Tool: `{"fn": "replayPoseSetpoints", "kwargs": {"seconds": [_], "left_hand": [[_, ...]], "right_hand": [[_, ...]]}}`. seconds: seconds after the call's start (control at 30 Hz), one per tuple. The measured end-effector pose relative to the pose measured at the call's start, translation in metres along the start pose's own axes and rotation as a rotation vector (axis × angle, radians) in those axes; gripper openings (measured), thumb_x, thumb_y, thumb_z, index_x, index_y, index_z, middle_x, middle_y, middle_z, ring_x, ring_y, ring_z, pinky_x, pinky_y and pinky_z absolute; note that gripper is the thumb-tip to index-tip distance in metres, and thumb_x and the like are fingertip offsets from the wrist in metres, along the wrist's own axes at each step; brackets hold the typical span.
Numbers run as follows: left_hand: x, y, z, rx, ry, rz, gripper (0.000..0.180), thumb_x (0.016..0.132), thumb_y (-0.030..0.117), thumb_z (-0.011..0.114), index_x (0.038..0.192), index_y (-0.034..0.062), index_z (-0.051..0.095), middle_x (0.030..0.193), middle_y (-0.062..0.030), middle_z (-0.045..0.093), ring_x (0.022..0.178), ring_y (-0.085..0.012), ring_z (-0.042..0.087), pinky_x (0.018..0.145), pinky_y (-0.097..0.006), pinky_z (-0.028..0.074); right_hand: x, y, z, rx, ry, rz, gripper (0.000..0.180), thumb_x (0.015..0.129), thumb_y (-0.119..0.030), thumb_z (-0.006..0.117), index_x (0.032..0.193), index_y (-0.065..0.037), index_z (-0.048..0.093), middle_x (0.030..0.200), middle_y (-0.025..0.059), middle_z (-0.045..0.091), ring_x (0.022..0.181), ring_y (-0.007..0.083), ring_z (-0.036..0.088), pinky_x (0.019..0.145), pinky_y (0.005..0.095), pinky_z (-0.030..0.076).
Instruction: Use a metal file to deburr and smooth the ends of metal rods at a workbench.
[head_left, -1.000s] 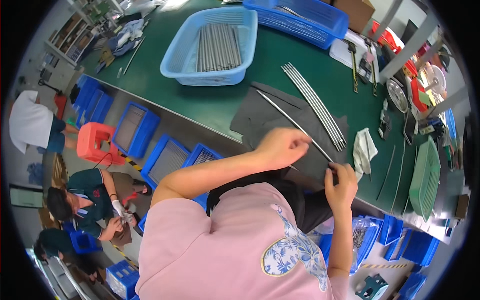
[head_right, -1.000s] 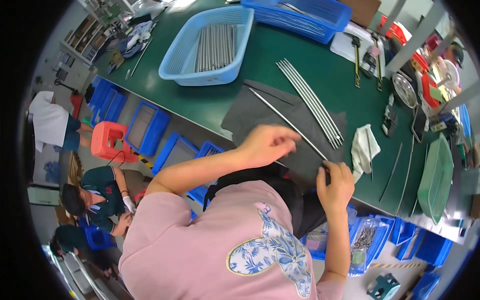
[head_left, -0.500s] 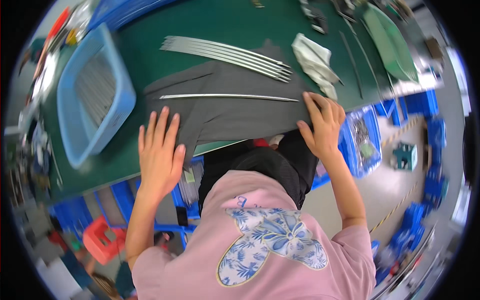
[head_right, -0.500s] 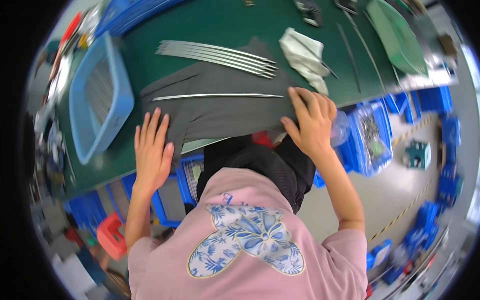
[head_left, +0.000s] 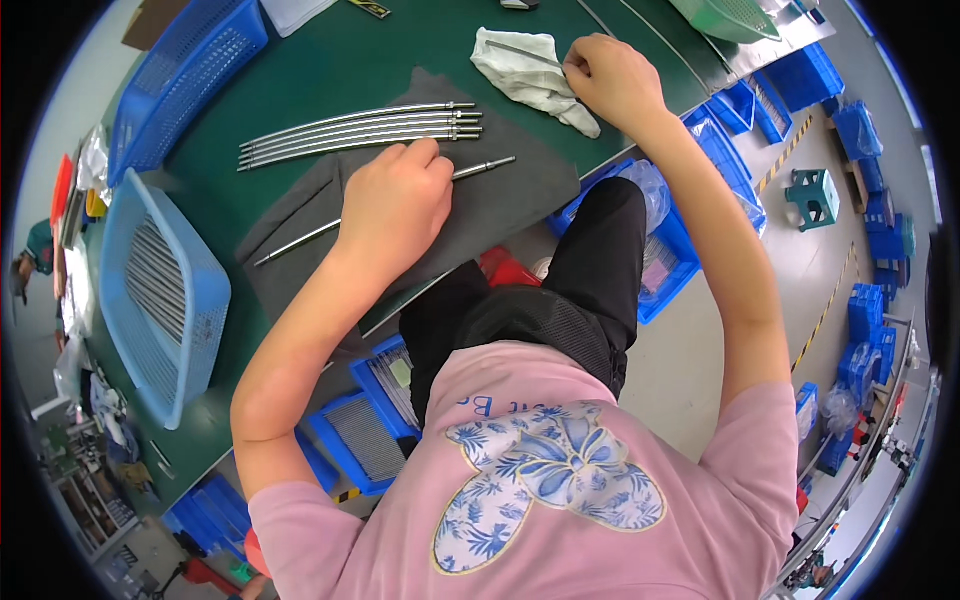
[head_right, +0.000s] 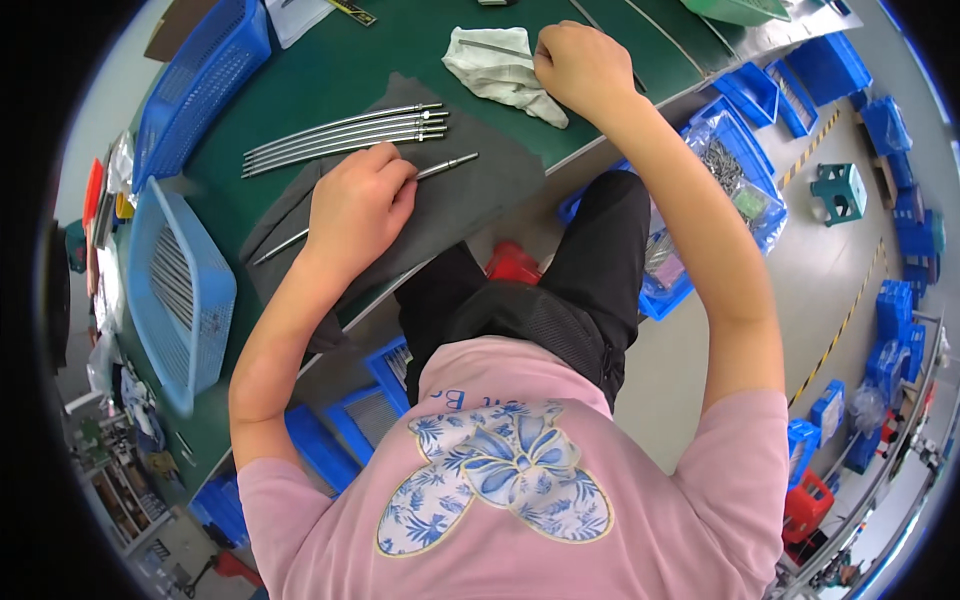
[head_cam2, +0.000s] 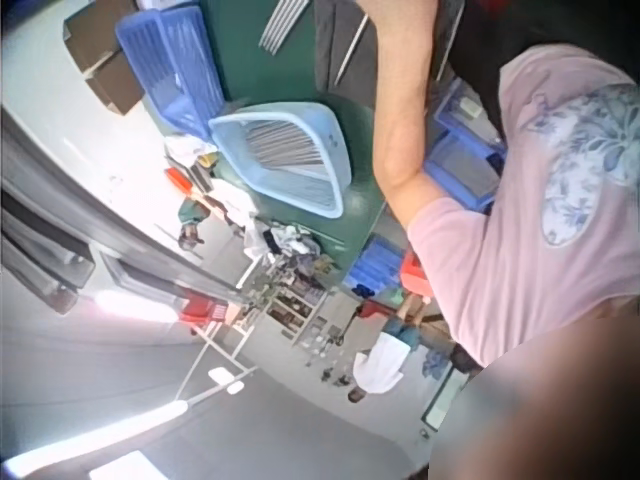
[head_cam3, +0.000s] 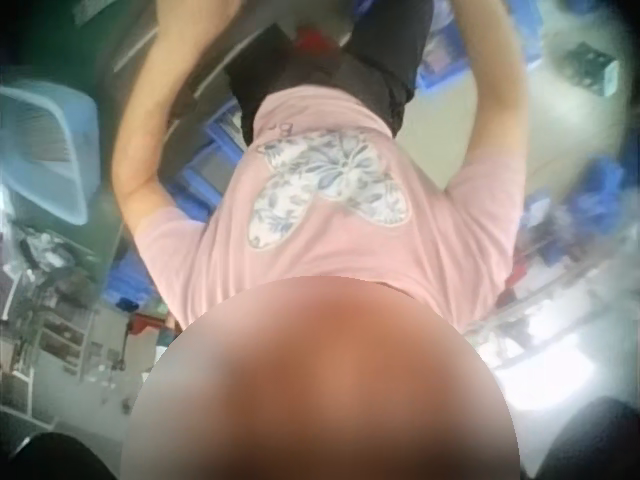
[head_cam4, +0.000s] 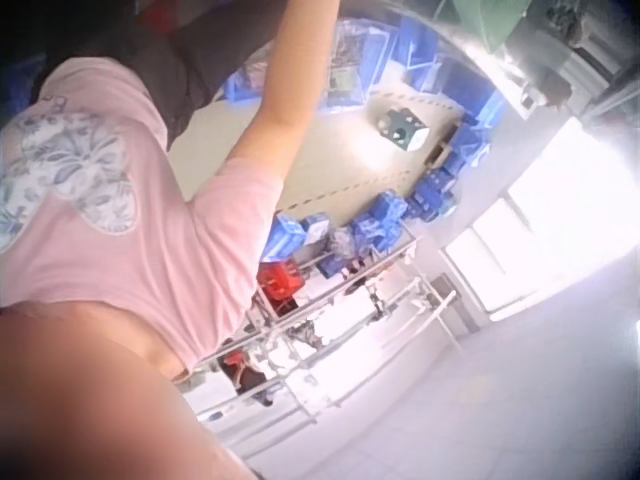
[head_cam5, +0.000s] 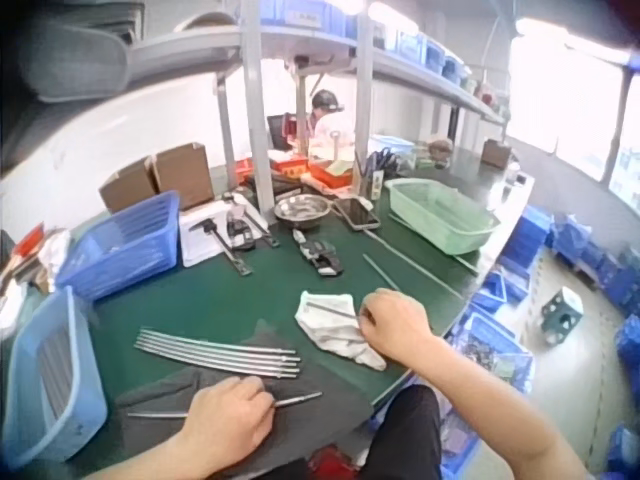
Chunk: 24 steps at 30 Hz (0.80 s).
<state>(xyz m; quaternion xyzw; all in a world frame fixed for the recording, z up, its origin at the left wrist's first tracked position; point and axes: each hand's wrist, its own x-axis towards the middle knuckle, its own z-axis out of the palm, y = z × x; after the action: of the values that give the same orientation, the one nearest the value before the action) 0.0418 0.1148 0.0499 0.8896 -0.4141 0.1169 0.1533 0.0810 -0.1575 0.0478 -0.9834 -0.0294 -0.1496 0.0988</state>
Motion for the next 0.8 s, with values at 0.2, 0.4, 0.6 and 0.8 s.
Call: {"fn": "replayPoseSetpoints", "kwargs": {"seconds": [0.2,0.4,0.6,0.8], "left_hand": [[0.004,0.000,-0.031,-0.209,0.123,-0.099,0.011,0.071,0.002,0.064,0.077,0.0034,0.055,0.078,-0.0071,0.056,0.061,-0.0237,0.059,0.054,-0.035,0.047],[-0.004,0.031,-0.016,-0.169,0.077,0.145,0.016,0.070,0.005,0.066,0.080,0.0065,0.054,0.083,-0.0053,0.053,0.069,-0.0221,0.058,0.053,-0.035,0.047],[0.009,0.028,-0.004,-0.277,-0.103,0.054,0.012,0.071,0.006,0.066,0.077,0.0065,0.055,0.078,-0.0049,0.052,0.071,-0.0235,0.056,0.054,-0.037,0.046],[0.014,0.036,-0.003,-0.391,-0.099,0.013,0.012,0.073,0.006,0.070,0.084,0.0052,0.064,0.078,-0.0055,0.056,0.068,-0.0213,0.057,0.056,-0.031,0.046]], "right_hand": [[-0.055,-0.004,-0.020,0.270,0.314,0.206,0.021,0.090,-0.020,0.046,0.094,-0.003,0.058,0.079,0.0165,0.061,0.077,0.0367,0.058,0.068,0.0433,0.047],[-0.153,-0.058,-0.036,0.700,0.227,0.468,0.015,0.092,-0.006,0.048,0.102,0.000,0.059,0.072,0.0094,0.058,0.062,0.0147,0.054,0.057,0.0274,0.041],[-0.190,-0.105,-0.025,0.899,0.266,0.502,0.017,0.089,0.005,0.051,0.104,0.004,0.058,0.069,0.0028,0.055,0.058,0.0039,0.045,0.054,0.0194,0.037],[-0.185,-0.123,-0.007,0.989,0.362,0.529,0.029,0.088,0.006,0.050,0.116,0.004,0.055,0.068,0.0036,0.055,0.056,0.0040,0.045,0.054,0.0179,0.038]]}}
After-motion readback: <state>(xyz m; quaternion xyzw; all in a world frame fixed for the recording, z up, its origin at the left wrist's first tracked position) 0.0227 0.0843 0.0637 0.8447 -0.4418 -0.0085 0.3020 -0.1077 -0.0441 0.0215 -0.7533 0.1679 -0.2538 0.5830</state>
